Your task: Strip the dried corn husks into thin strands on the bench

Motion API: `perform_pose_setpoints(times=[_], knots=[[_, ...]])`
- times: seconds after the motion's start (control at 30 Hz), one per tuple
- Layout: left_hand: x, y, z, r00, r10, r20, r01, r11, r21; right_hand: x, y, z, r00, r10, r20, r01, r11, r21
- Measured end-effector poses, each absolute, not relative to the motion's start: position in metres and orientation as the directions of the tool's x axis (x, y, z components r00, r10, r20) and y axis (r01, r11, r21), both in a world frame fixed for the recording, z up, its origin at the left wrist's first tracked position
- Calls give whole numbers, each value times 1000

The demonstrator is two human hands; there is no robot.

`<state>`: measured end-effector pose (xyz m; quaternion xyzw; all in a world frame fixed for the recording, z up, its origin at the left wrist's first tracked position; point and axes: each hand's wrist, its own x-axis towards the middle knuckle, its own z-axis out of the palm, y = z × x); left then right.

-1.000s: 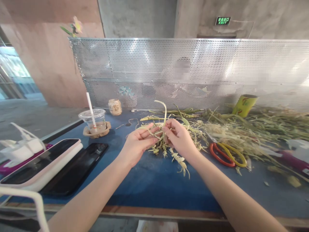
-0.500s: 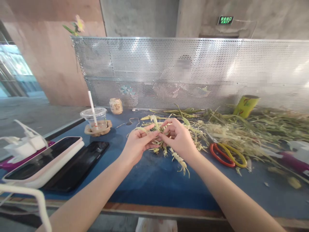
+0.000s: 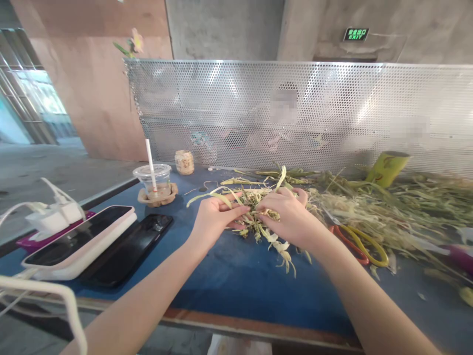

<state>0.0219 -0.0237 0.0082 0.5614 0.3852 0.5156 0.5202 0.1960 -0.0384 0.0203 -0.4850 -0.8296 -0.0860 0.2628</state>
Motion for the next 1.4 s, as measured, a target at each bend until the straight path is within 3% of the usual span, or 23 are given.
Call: perform_pose_setpoints(times=[0.2,0.3,0.43,0.5,0.63,0.8,1.0,1.2,1.4], knots=[[20,-22,9,166,966,196,-57,-189,980,203,-42,22,-325,658,680,894,448,-7],[19,-20,7,197,954,227,-11,-229,973,208,-49,33,-375,718,586,816,555,-159],[20,-18,3,231,940,252,59,-272,960,201,-56,43,-564,688,456,490,724,-486],[22,-19,2,233,940,250,53,-269,962,194,-55,40,-606,664,438,401,731,-552],[27,-23,3,302,935,184,-16,-188,982,188,-44,26,-530,714,458,414,689,-595],[27,-24,2,433,885,173,-133,-128,983,190,-38,20,-450,745,493,503,667,-549],[20,-26,8,570,804,170,-133,-114,985,193,-47,31,-474,730,492,486,683,-546],[23,-30,14,574,806,149,-281,23,959,201,-49,37,-469,739,484,523,674,-522],[28,-30,10,546,827,135,-298,41,954,193,-37,49,-302,781,547,629,595,-501]])
